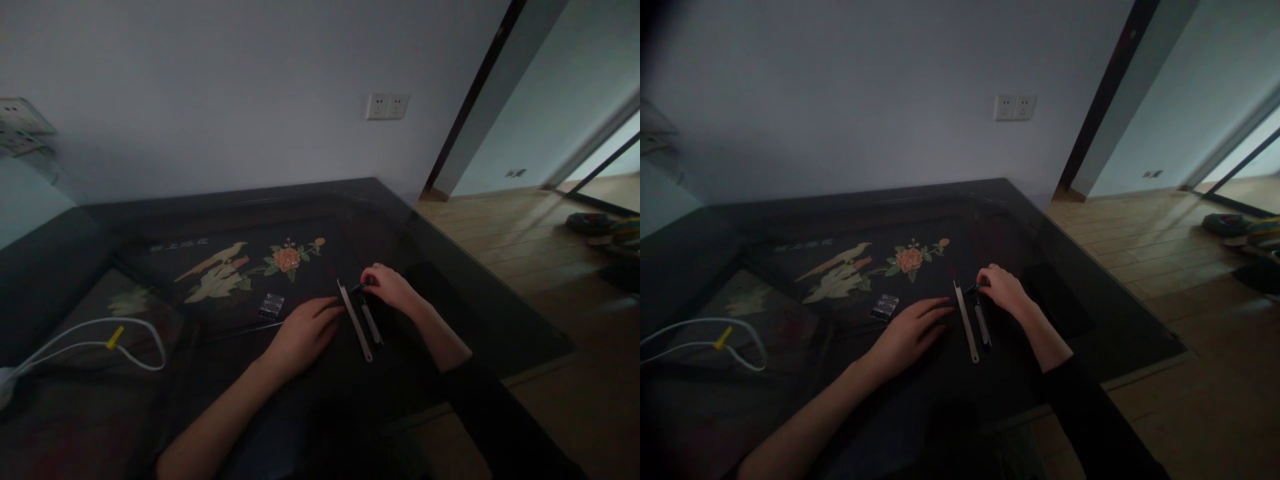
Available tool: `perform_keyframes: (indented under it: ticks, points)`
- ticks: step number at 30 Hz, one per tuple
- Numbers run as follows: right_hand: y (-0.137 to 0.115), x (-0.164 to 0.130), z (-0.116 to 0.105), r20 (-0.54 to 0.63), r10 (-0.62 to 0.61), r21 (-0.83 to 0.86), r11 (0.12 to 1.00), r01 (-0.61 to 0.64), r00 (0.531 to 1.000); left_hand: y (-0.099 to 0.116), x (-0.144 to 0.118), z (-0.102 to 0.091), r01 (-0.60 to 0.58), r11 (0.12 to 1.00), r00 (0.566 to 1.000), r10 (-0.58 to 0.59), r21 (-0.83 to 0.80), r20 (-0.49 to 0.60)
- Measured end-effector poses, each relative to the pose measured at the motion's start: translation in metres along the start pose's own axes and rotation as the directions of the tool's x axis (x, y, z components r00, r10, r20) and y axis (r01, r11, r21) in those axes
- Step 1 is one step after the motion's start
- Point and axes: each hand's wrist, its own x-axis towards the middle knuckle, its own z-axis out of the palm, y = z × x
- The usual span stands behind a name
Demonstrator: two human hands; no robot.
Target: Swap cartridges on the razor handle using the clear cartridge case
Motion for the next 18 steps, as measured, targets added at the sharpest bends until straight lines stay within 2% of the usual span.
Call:
perform_keyframes:
  ticks: [2,4,7,11,15,18]
  points:
    - [0.007,0.001,-0.001,0.016,-0.008,0.010,1.000,0.008,1.000,-0.023,-0.007,-0.020,0.131,0.991,0.990,-0.131,-0.001,-0.060]
    - [0.015,0.000,-0.003,0.035,-0.008,0.021,1.000,0.007,0.999,-0.051,-0.018,-0.037,0.289,0.957,0.947,-0.283,0.025,-0.150]
    - [0.028,-0.001,-0.007,0.060,0.009,0.038,0.999,-0.012,0.998,-0.090,-0.036,-0.050,0.376,0.925,0.916,-0.362,0.053,-0.172]
    - [0.042,-0.003,-0.012,0.129,0.009,0.077,0.997,-0.020,0.992,-0.115,-0.050,-0.049,0.396,0.915,0.917,-0.391,0.071,-0.079]
    - [0.050,-0.008,-0.018,0.228,-0.024,0.120,0.993,-0.004,0.973,-0.123,-0.053,-0.046,0.362,0.923,0.931,-0.366,0.127,0.005]
    - [0.051,-0.011,-0.022,0.291,-0.057,0.147,0.989,0.014,0.955,-0.126,-0.051,-0.046,0.335,0.931,0.941,-0.338,0.147,-0.006]
